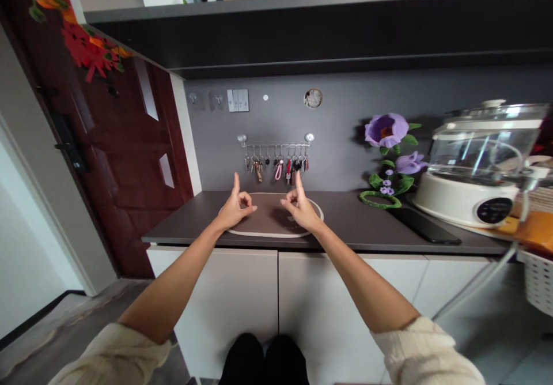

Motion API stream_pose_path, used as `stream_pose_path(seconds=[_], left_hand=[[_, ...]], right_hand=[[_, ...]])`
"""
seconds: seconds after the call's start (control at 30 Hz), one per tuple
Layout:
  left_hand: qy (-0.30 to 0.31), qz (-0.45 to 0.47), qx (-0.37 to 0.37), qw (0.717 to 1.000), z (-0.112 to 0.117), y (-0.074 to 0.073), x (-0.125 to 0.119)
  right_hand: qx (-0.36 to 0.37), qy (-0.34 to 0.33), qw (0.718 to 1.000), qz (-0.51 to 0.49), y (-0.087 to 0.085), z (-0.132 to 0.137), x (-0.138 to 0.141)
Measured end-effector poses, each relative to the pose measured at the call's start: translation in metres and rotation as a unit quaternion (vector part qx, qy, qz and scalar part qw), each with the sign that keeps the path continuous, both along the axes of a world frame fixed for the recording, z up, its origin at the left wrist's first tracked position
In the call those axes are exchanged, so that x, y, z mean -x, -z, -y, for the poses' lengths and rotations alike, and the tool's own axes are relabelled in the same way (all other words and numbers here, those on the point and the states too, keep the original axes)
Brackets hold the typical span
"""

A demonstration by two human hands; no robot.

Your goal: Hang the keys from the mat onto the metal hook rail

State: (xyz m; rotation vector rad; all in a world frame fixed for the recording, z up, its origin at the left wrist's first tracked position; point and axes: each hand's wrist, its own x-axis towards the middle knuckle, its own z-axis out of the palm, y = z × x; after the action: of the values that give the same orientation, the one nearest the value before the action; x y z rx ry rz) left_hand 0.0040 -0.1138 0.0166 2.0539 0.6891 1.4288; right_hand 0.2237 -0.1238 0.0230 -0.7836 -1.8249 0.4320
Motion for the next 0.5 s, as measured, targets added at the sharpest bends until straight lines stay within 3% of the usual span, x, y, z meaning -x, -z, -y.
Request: stream_pose_path(seconds=[0.07,0.17,0.23,0.3,0.4,0.5], left_hand=[[-0.026,0.010,0.014,1.000,-0.013,-0.001,0.003],[-0.136,0.036,0.041,0.989,-0.044,-0.005,0.010],[-0.224,0.055,0.070,0.971,-0.071,-0.010,0.015],[-0.263,0.078,0.097,0.957,-0.100,-0.019,0.018],[-0.269,0.101,0.154,0.945,-0.142,-0.032,0.016],[-0.236,0.140,0.190,0.943,-0.176,-0.041,0.003]], right_hand=[[0.006,0.012,1.000,-0.001,-0.004,-0.005,-0.003],[0.028,0.059,0.998,-0.025,-0.013,-0.024,-0.013],[0.052,0.118,0.990,-0.060,-0.021,-0.046,-0.024],[0.080,0.192,0.974,-0.096,-0.029,-0.072,-0.035],[0.110,0.277,0.946,-0.129,-0.039,-0.113,-0.047],[0.121,0.318,0.929,-0.145,-0.043,-0.147,-0.046]])
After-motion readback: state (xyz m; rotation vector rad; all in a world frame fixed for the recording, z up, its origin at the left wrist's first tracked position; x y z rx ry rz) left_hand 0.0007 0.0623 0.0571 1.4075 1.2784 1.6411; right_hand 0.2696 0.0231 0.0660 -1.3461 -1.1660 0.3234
